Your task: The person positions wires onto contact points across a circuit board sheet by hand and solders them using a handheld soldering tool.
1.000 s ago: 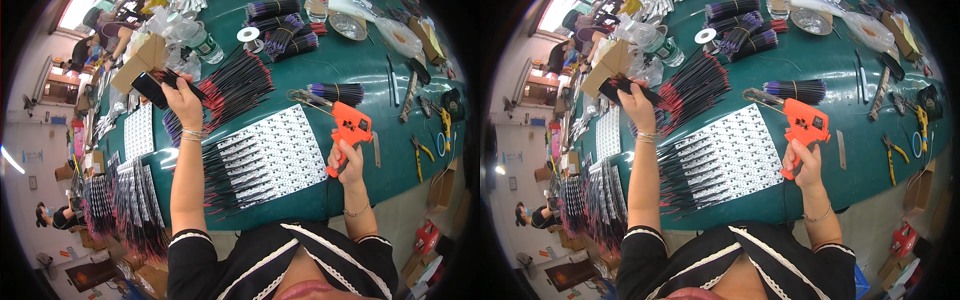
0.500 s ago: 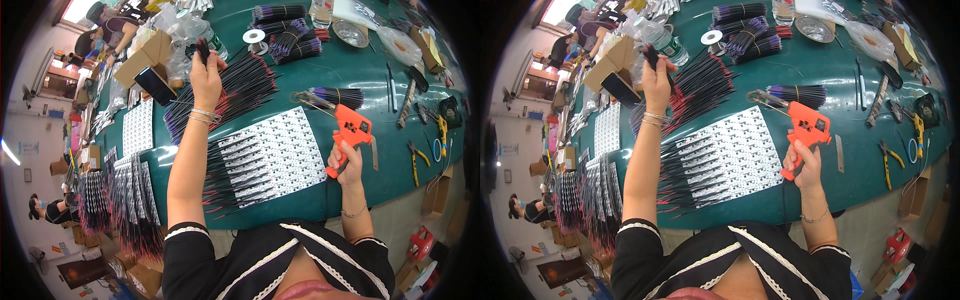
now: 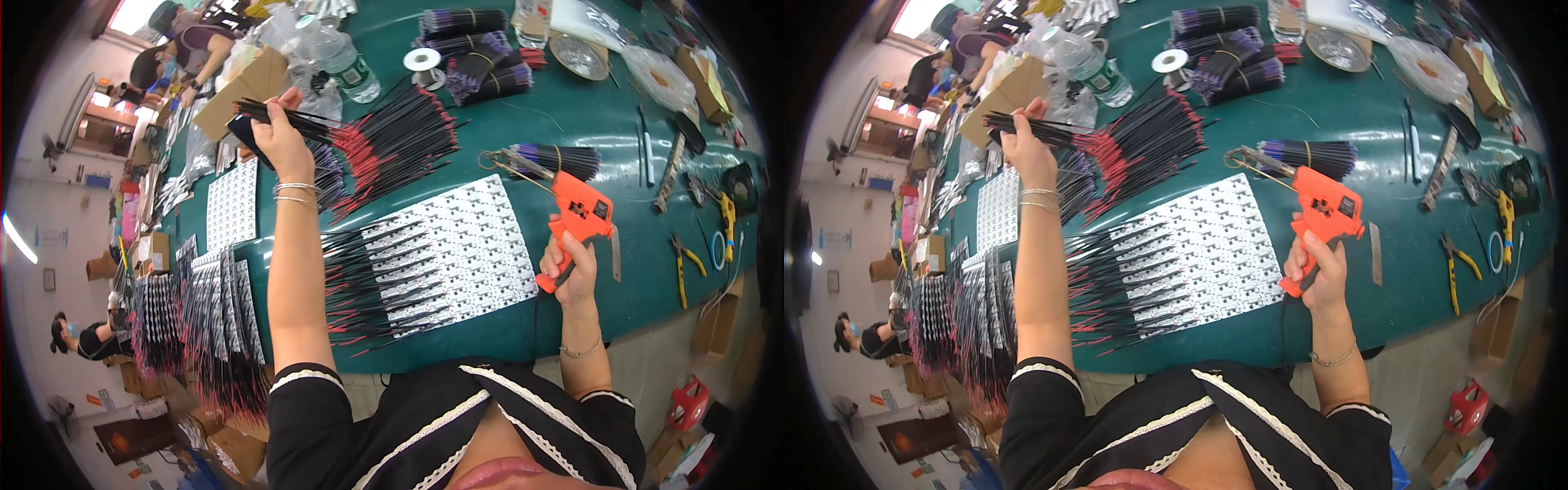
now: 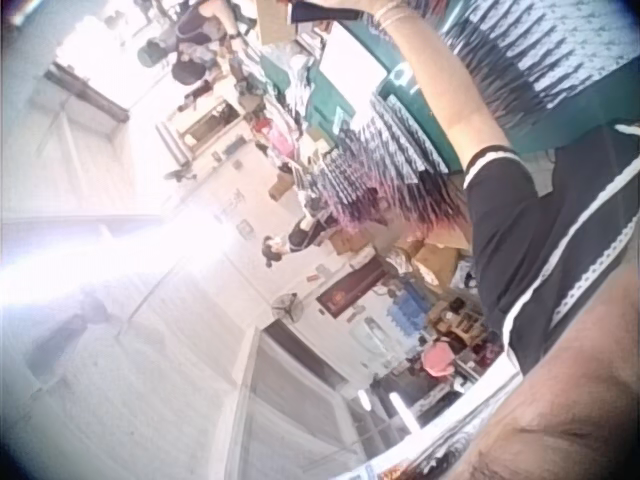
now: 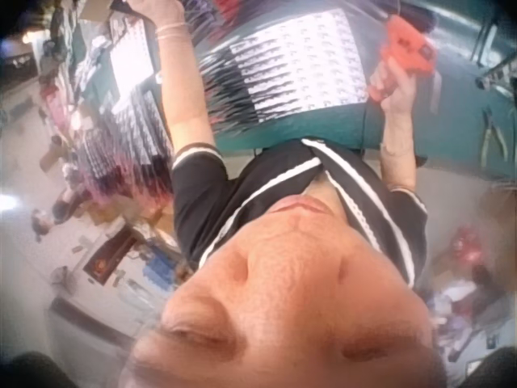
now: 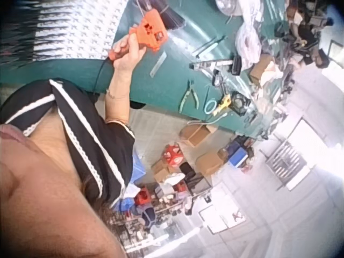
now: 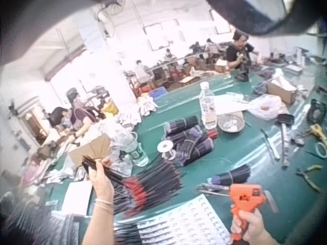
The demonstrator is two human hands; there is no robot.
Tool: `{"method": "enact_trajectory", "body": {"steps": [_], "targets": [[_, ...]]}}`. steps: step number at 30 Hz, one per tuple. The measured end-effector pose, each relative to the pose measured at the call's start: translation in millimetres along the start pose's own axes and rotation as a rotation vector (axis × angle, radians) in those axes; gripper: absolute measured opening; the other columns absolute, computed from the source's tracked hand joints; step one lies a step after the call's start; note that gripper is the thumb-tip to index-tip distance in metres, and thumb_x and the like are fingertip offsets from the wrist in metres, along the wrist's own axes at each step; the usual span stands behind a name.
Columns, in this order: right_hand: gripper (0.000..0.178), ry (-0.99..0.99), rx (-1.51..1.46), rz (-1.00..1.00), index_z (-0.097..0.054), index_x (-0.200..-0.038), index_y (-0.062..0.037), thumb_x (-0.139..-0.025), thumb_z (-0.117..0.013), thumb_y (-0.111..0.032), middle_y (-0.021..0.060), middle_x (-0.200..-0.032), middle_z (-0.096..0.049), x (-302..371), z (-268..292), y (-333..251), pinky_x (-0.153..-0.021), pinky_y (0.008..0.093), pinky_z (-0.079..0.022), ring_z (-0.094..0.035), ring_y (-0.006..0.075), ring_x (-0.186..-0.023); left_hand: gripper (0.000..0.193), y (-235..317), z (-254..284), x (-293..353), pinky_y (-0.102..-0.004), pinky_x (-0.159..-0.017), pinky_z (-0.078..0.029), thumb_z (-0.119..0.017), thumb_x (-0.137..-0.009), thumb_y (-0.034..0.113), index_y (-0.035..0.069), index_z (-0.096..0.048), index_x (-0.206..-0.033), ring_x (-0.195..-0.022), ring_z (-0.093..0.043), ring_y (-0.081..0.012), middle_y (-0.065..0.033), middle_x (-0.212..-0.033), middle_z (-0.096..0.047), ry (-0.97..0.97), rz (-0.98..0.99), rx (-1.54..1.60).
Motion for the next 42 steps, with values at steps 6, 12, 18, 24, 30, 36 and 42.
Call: {"method": "enact_trajectory", "body": {"steps": [6,12,18,24,30,36,42], "targets": [[0.031,0.028,-0.008,0.003,-0.044,-0.112,0.0003,-0.088,-0.044,-0.019,-0.0001,-0.057,-0.040,4,7,3,-0.041,0.0202,-0.032,-0.038,0.0067,-0.040,0.012,18,-14,20,-0.0292,-0.070,-0.049,-0.044,-0.092,0.014,0.002,-0.046,-0.093,-0.071,-0.058,-0.0162,-0.0092,-0.081,-0.058,-0.066,-0.052,-0.152],[0.032,0.006,0.030,0.018,-0.044,-0.113,0.0012,-0.088,-0.043,-0.019,-0.0002,-0.058,-0.040,4,4,2,-0.041,0.0202,-0.033,-0.038,0.0063,-0.040,0.010,7,-42,80,-0.0263,-0.068,-0.046,-0.042,-0.092,0.011,0.001,-0.044,-0.095,-0.071,-0.057,-0.0140,-0.0075,-0.078,-0.057,-0.230,-0.062,-0.221],[0.032,-0.045,0.035,0.019,-0.043,-0.114,0.0021,-0.088,-0.043,-0.017,0.0009,-0.059,-0.042,2,-17,-9,-0.041,0.0207,-0.033,-0.039,0.0070,-0.041,0.014,2,-40,78,-0.0213,-0.057,-0.042,-0.044,-0.093,0.014,0.001,-0.049,-0.094,-0.061,-0.049,-0.0072,-0.0021,-0.073,-0.052,-0.238,-0.001,-0.255],[0.031,-0.081,0.084,0.057,-0.045,-0.110,0.0044,-0.085,-0.047,-0.013,0.0030,-0.057,-0.043,-4,-37,-25,-0.040,0.0222,-0.035,-0.042,0.0093,-0.040,0.016,46,-62,82,-0.0258,-0.054,-0.040,-0.052,-0.087,0.015,0.000,-0.052,-0.092,-0.058,-0.048,-0.0122,-0.0044,-0.066,-0.052,-0.417,0.030,-0.522],[0.031,-0.083,0.123,-0.043,-0.046,-0.108,0.0042,-0.082,-0.050,-0.012,0.0033,-0.056,-0.043,-7,-43,-6,-0.039,0.0224,-0.036,-0.043,0.0097,-0.040,0.017,-3,-41,131,-0.0331,-0.057,-0.040,-0.056,-0.080,0.013,-0.002,-0.055,-0.087,-0.060,-0.051,-0.0238,-0.0137,-0.066,-0.053,-0.939,0.370,-0.980],[0.034,-0.093,0.217,-0.120,-0.044,-0.110,0.0048,-0.083,-0.049,-0.015,0.0028,-0.056,-0.042,-7,-41,14,-0.040,0.0216,-0.035,-0.041,0.0096,-0.040,0.027,-27,-18,147,-0.0355,-0.060,-0.043,-0.061,-0.074,0.017,-0.005,-0.057,-0.089,-0.062,-0.056,-0.0284,-0.0181,-0.069,-0.058,-0.855,0.539,-1.008],[0.032,-0.124,0.307,-0.166,-0.046,-0.107,0.0053,-0.082,-0.051,-0.014,0.0025,-0.054,-0.042,-4,-41,24,-0.038,0.0215,-0.034,-0.041,0.0090,-0.038,0.028,-32,-16,148,-0.0328,-0.059,-0.043,-0.064,-0.071,0.019,-0.004,-0.060,-0.085,-0.060,-0.056,-0.0256,-0.0168,-0.068,-0.059,-0.829,0.520,-1.041]]}}
Point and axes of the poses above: each hand's wrist, its own x-axis away from the middle knuckle, its own z-axis out of the back of the hand, y = z × x, the point moved 7 cm from there along -x, towards the middle knuckle
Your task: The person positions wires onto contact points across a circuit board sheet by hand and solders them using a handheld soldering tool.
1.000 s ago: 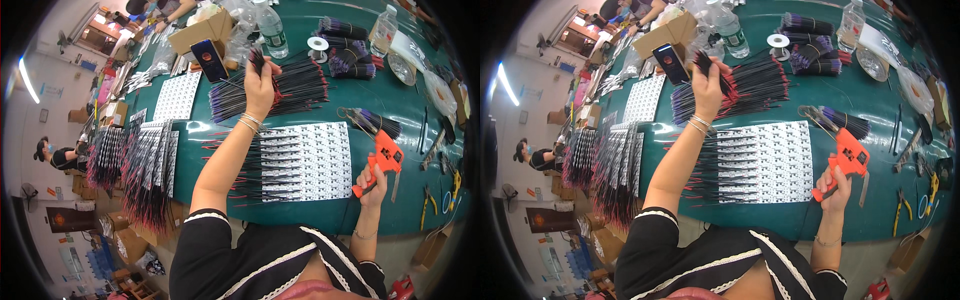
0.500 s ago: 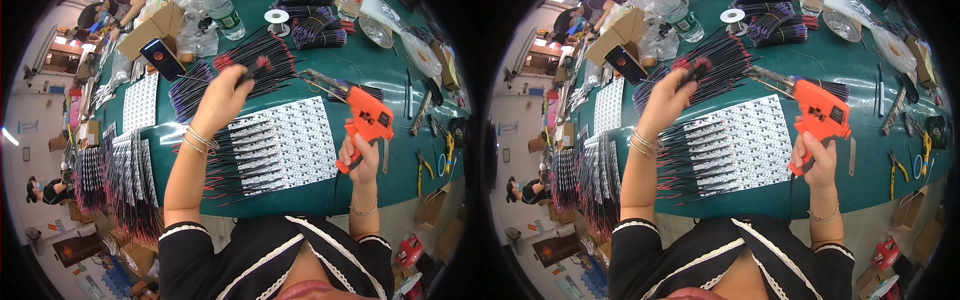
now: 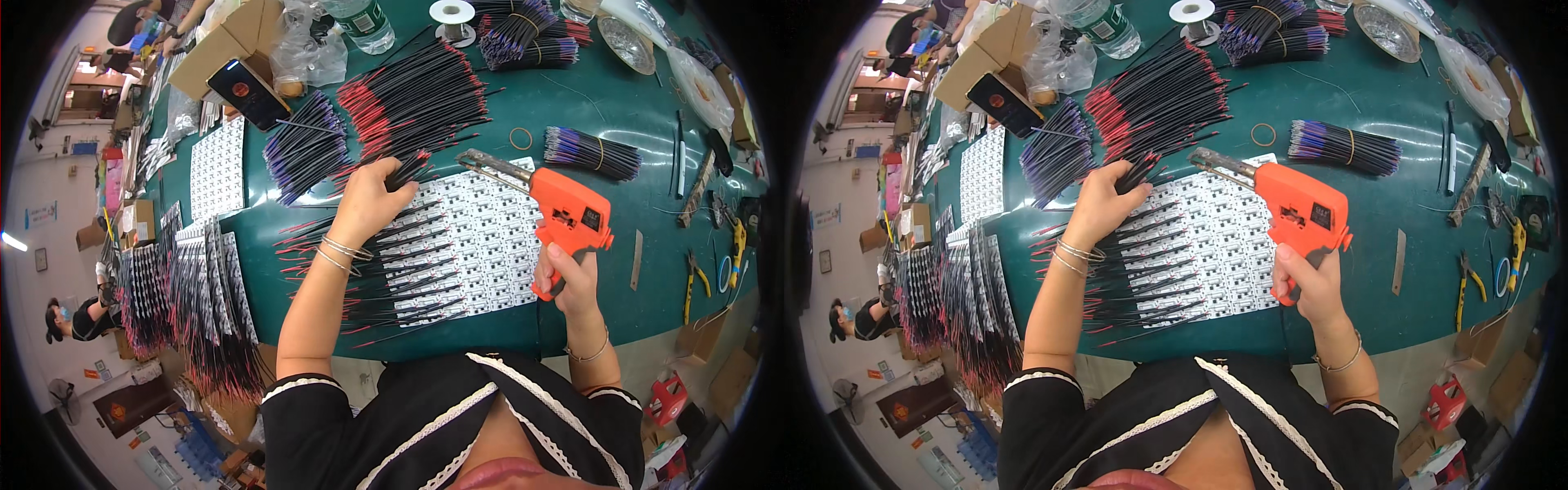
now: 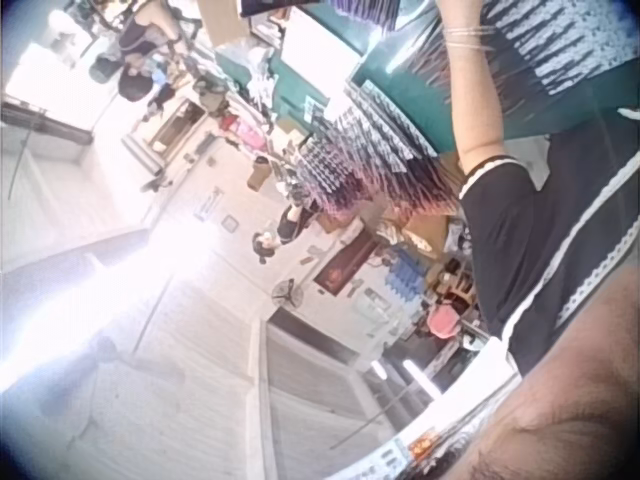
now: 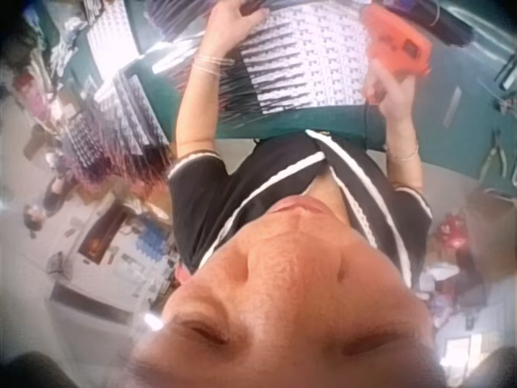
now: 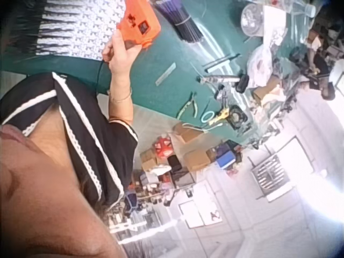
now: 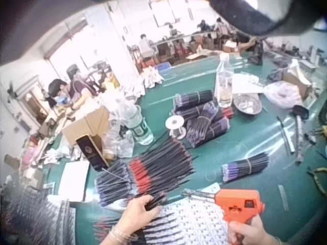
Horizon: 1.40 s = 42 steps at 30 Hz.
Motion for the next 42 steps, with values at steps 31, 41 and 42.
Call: {"method": "enact_trajectory", "body": {"steps": [31,41,42], "targets": [[0.011,-0.031,0.252,-0.104,-0.048,-0.086,-0.0014,-0.084,-0.053,-0.010,0.0012,-0.048,-0.047,5,-13,18,-0.035,0.0210,-0.035,-0.044,0.0071,-0.038,0.018,-7,-13,6,-0.0250,-0.046,-0.037,-0.066,-0.071,0.017,0.000,-0.062,-0.074,-0.045,-0.046,-0.0083,-0.0047,-0.052,-0.054,0.124,-0.032,0.025],[0.018,-0.024,0.226,-0.128,-0.049,-0.095,0.0031,-0.084,-0.052,-0.010,0.0018,-0.052,-0.047,8,-8,15,-0.039,0.0207,-0.037,-0.045,0.0077,-0.039,0.019,-5,-13,2,-0.0263,-0.049,-0.039,-0.064,-0.072,0.016,-0.002,-0.063,-0.076,-0.047,-0.047,-0.0106,-0.0073,-0.055,-0.056,0.071,-0.059,-0.011],[0.018,-0.023,0.226,-0.129,-0.049,-0.095,0.0031,-0.084,-0.052,-0.010,0.0018,-0.052,-0.047,8,-7,16,-0.039,0.0207,-0.037,-0.045,0.0077,-0.039,0.019,-5,-15,0,-0.0262,-0.050,-0.040,-0.064,-0.072,0.016,-0.002,-0.063,-0.077,-0.048,-0.048,-0.0108,-0.0075,-0.056,-0.056,0.015,-0.030,-0.011]]}}
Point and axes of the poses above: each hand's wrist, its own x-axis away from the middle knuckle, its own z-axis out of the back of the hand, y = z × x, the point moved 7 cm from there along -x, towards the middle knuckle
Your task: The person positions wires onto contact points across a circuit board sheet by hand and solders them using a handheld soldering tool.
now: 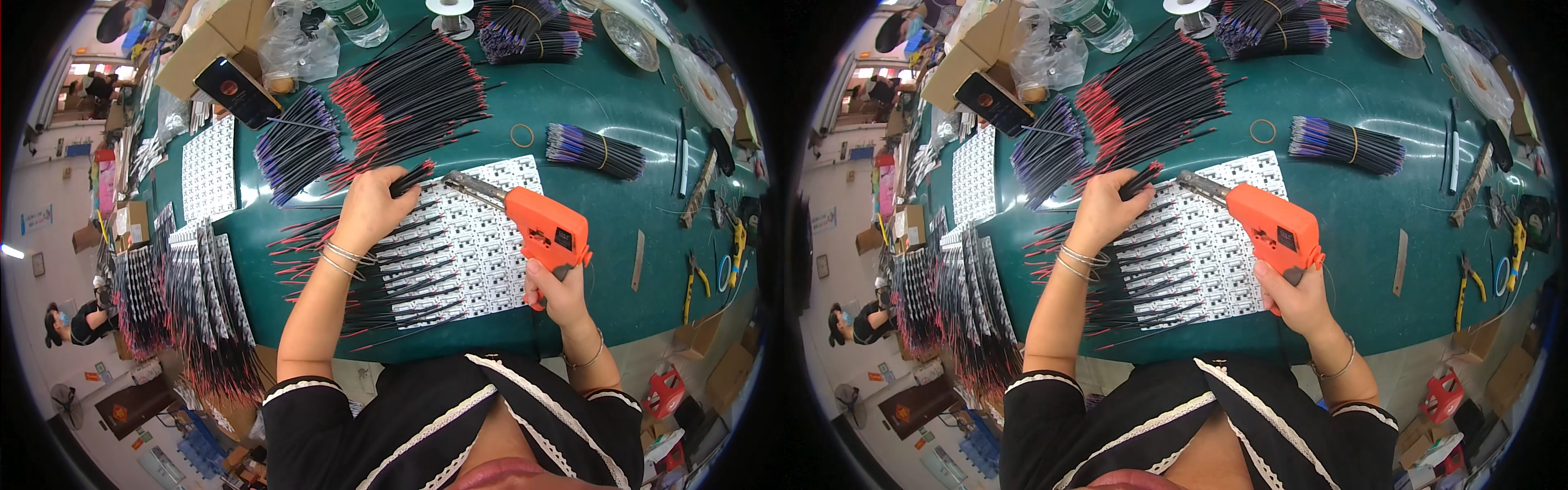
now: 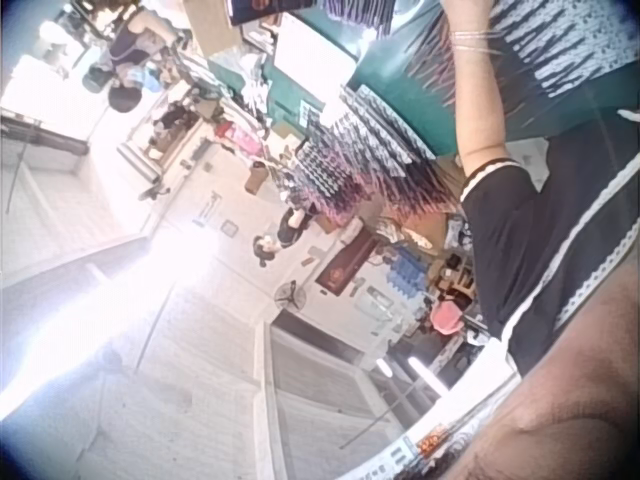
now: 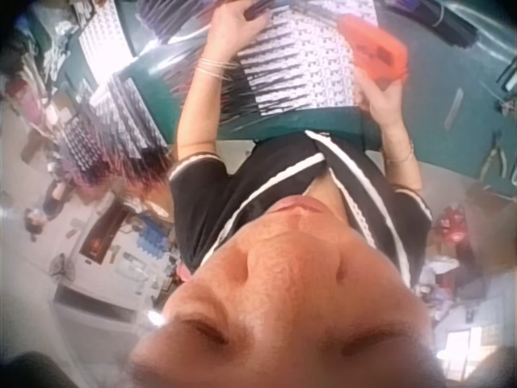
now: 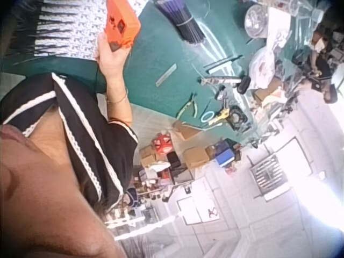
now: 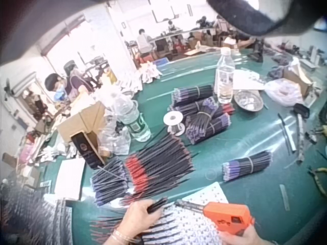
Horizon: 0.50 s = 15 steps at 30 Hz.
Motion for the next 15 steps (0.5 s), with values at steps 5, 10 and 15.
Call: {"method": "enact_trajectory", "body": {"steps": [5,10,15], "targets": [[0.016,-0.003,-0.008,-0.005,-0.048,-0.092,0.0023,-0.084,-0.052,-0.010,0.0020,-0.052,-0.047,-0.1,-1.3,1.3,-0.038,0.0206,-0.037,-0.045,0.0077,-0.039,0.021,-3.3,-1.0,-4.8,-0.0290,-0.050,-0.040,-0.063,-0.072,0.017,-0.003,-0.062,-0.079,-0.048,-0.050,-0.0166,-0.0111,-0.056,-0.055,-0.061,0.001,0.049],[0.013,0.011,0.014,0.011,-0.048,-0.089,0.0009,-0.084,-0.052,-0.011,0.0017,-0.050,-0.048,-0.8,-2.8,2.0,-0.037,0.0206,-0.036,-0.044,0.0076,-0.038,0.023,-3.8,0.4,-4.4,-0.0322,-0.050,-0.040,-0.062,-0.072,0.018,-0.003,-0.062,-0.081,-0.047,-0.052,-0.0224,-0.0144,-0.055,-0.054,-0.044,0.013,0.078],[0.011,0.011,0.020,-0.004,-0.048,-0.085,-0.0008,-0.084,-0.053,-0.011,0.0011,-0.048,-0.047,-1.5,-6.3,0.6,-0.036,0.0208,-0.036,-0.044,0.0076,-0.038,0.023,0.9,2.0,-3.6,-0.0325,-0.051,-0.041,-0.062,-0.072,0.018,-0.002,-0.063,-0.081,-0.048,-0.053,-0.0233,-0.0145,-0.056,-0.055,-0.041,0.018,0.054]]}}
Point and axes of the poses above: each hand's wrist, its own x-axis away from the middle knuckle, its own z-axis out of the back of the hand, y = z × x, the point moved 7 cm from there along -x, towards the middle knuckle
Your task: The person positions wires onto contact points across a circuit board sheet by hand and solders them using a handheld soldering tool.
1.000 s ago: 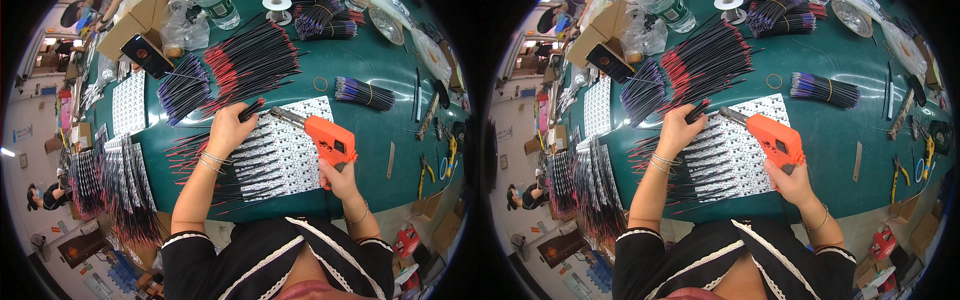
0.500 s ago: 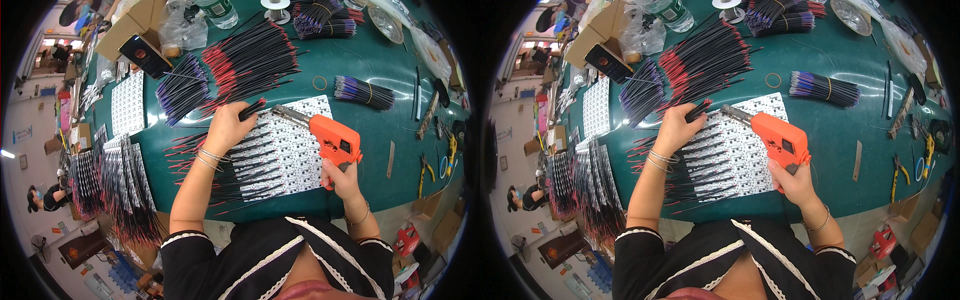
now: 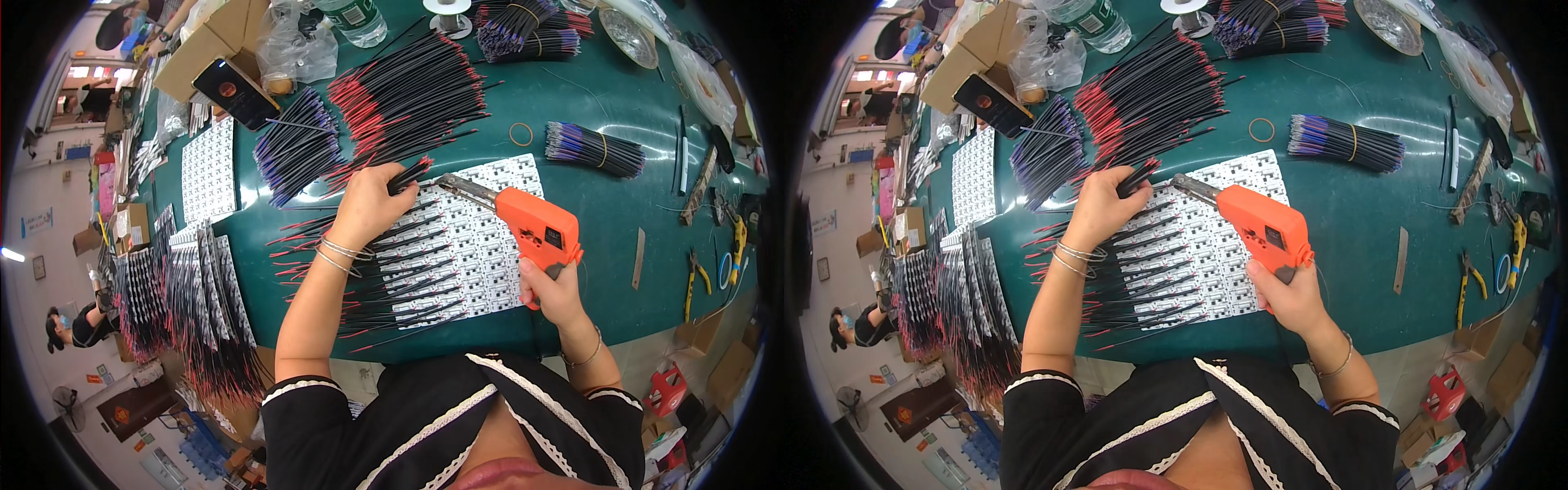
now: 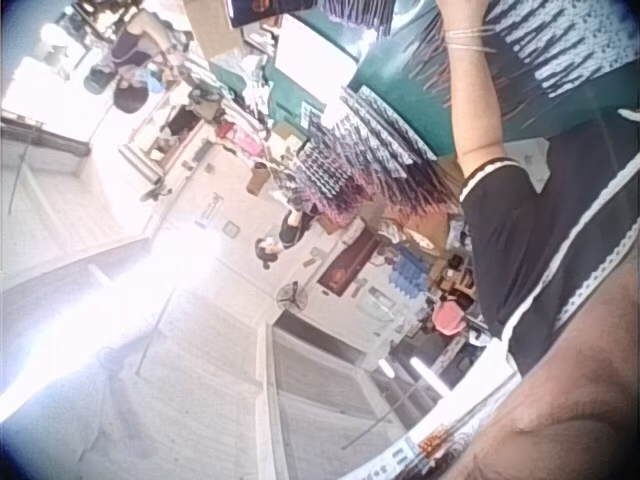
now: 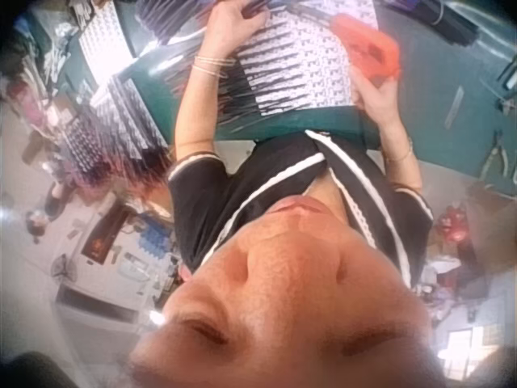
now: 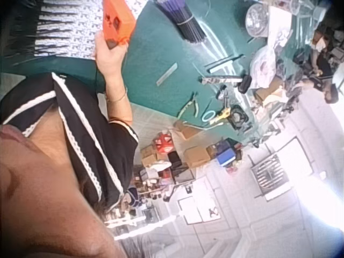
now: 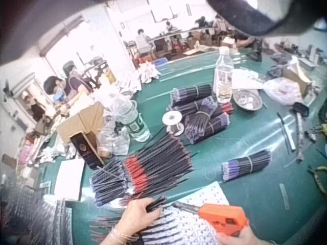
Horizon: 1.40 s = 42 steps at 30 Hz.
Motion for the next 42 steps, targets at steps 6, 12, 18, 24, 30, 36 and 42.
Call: {"method": "enact_trajectory", "body": {"steps": [6,12,18,24,30,36,42], "targets": [[0.010,0.000,0.001,0.034,-0.048,-0.083,-0.0018,-0.083,-0.053,-0.010,0.0016,-0.048,-0.047,0,-2,-1,-0.036,0.0213,-0.036,-0.044,0.0081,-0.038,0.022,1,0,1,-0.0331,-0.052,-0.042,-0.063,-0.071,0.018,-0.003,-0.062,-0.080,-0.050,-0.054,-0.0260,-0.0156,-0.057,-0.055,0.016,-0.006,-0.019],[0.014,0.005,-0.045,0.022,-0.049,-0.090,0.0022,-0.084,-0.052,-0.010,0.0021,-0.050,-0.047,4,5,-1,-0.037,0.0215,-0.038,-0.044,0.0081,-0.038,0.022,1,0,2,-0.0345,-0.052,-0.042,-0.063,-0.071,0.017,-0.003,-0.062,-0.079,-0.051,-0.054,-0.0290,-0.0167,-0.057,-0.055,0.036,-0.026,-0.025],[0.016,-0.001,-0.019,0.028,-0.049,-0.092,0.0034,-0.084,-0.052,-0.010,0.0019,-0.051,-0.047,5,4,0,-0.038,0.0210,-0.038,-0.044,0.0076,-0.038,0.021,2,-1,1,-0.0343,-0.051,-0.041,-0.062,-0.072,0.017,-0.003,-0.062,-0.079,-0.048,-0.051,-0.0279,-0.0170,-0.056,-0.053,0.010,-0.040,-0.012],[0.013,0.009,-0.008,0.042,-0.048,-0.088,0.0014,-0.084,-0.052,-0.010,0.0018,-0.051,-0.047,1,2,-1,-0.037,0.0207,-0.038,-0.044,0.0073,-0.038,0.016,-4,-3,-8,-0.0238,-0.051,-0.040,-0.062,-0.073,0.014,-0.002,-0.062,-0.078,-0.052,-0.047,-0.0066,-0.0031,-0.057,-0.056,-0.144,-0.002,0.009],[0.010,-0.005,-0.008,0.024,-0.048,-0.085,-0.0005,-0.084,-0.052,-0.010,0.0014,-0.050,-0.047,3,0,-2,-0.037,0.0203,-0.037,-0.044,0.0074,-0.038,0.017,-1,0,-9,-0.0228,-0.051,-0.040,-0.063,-0.072,0.014,-0.002,-0.062,-0.077,-0.053,-0.046,-0.0054,-0.0030,-0.057,-0.056,-0.146,-0.085,0.001],[0.011,-0.017,0.011,0.016,-0.048,-0.086,-0.0001,-0.084,-0.052,-0.010,0.0020,-0.049,-0.047,4,1,3,-0.037,0.0213,-0.037,-0.044,0.0081,-0.038,0.017,3,-4,-6,-0.0250,-0.052,-0.041,-0.063,-0.072,0.014,-0.002,-0.063,-0.078,-0.052,-0.049,-0.0086,-0.0066,-0.057,-0.057,-0.105,-0.076,-0.044],[0.017,0.022,-0.121,0.049,-0.047,-0.094,0.0031,-0.083,-0.051,-0.010,0.0033,-0.051,-0.047,13,15,4,-0.037,0.0226,-0.036,-0.043,0.0095,-0.037,0.019,8,-2,-4,-0.0287,-0.051,-0.040,-0.062,-0.072,0.015,-0.002,-0.062,-0.078,-0.050,-0.050,-0.0154,-0.0146,-0.059,-0.055,-0.078,-0.095,-0.122]]}}
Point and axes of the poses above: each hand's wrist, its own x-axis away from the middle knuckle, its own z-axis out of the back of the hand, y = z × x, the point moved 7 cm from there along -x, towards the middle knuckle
